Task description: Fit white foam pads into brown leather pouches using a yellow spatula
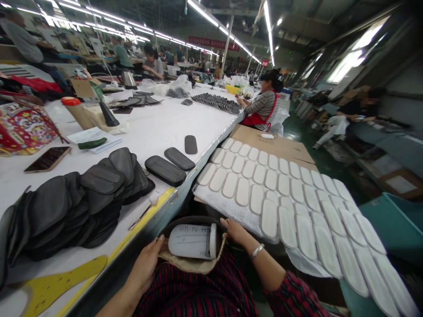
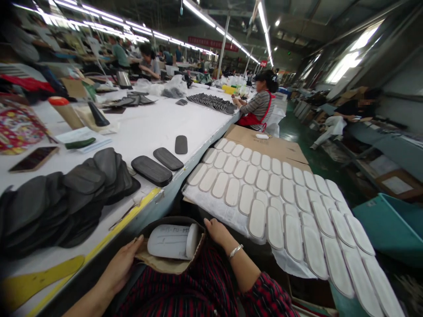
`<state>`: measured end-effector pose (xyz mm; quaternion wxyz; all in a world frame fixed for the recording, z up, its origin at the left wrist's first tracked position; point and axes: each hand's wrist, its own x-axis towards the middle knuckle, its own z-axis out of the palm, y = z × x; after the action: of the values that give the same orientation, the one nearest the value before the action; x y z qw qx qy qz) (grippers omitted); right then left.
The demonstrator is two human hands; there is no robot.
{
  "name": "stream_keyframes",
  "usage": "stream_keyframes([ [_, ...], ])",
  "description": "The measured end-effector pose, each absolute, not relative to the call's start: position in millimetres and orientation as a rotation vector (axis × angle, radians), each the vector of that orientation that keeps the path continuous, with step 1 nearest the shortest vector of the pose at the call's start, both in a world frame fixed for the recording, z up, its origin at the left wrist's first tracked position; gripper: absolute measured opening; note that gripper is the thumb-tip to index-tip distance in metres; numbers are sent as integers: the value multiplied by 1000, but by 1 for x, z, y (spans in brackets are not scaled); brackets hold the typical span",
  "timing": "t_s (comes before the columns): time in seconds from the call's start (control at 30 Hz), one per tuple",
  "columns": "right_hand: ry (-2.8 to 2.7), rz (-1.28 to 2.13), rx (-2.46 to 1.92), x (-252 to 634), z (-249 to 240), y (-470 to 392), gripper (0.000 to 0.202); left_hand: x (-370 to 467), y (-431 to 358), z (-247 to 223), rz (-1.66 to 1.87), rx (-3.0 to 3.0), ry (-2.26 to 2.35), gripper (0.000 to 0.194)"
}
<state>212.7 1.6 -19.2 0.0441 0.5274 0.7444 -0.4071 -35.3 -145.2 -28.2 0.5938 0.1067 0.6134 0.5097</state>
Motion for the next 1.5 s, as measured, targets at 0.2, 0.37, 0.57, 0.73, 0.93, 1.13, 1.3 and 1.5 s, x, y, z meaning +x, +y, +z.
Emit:
stream_keyframes([
  [0.2,1978,-1438,1405,208,50,1,82,-31,-147,-32,1243,129,1279,21],
  [0.37,1987,-1265,1309,169,80,-11,68,-31,-151,-32,1261,197,1261,30],
  [0.57,1945,-1320,1524,174,66,-9,22,-31,-149,-33,1216,467,1318,36],
  [0.73,1782,-1665,1672,206,52,-11,17,-34,-145,-36,1134,623,1391,42],
  [0.93,1742,-1758,1674,213,52,-8,29,-34,-137,-31,1072,505,1375,37],
  [1.13,1794,-1714,1636,215,50,-3,26,-32,-127,-31,1056,364,1372,33],
  [1.3,1837,-1670,1619,214,54,-3,28,-30,-119,-27,1065,340,1444,37],
  [1.5,1862,-1677,1577,219,49,-4,34,-27,-127,-22,1013,560,1449,48],
])
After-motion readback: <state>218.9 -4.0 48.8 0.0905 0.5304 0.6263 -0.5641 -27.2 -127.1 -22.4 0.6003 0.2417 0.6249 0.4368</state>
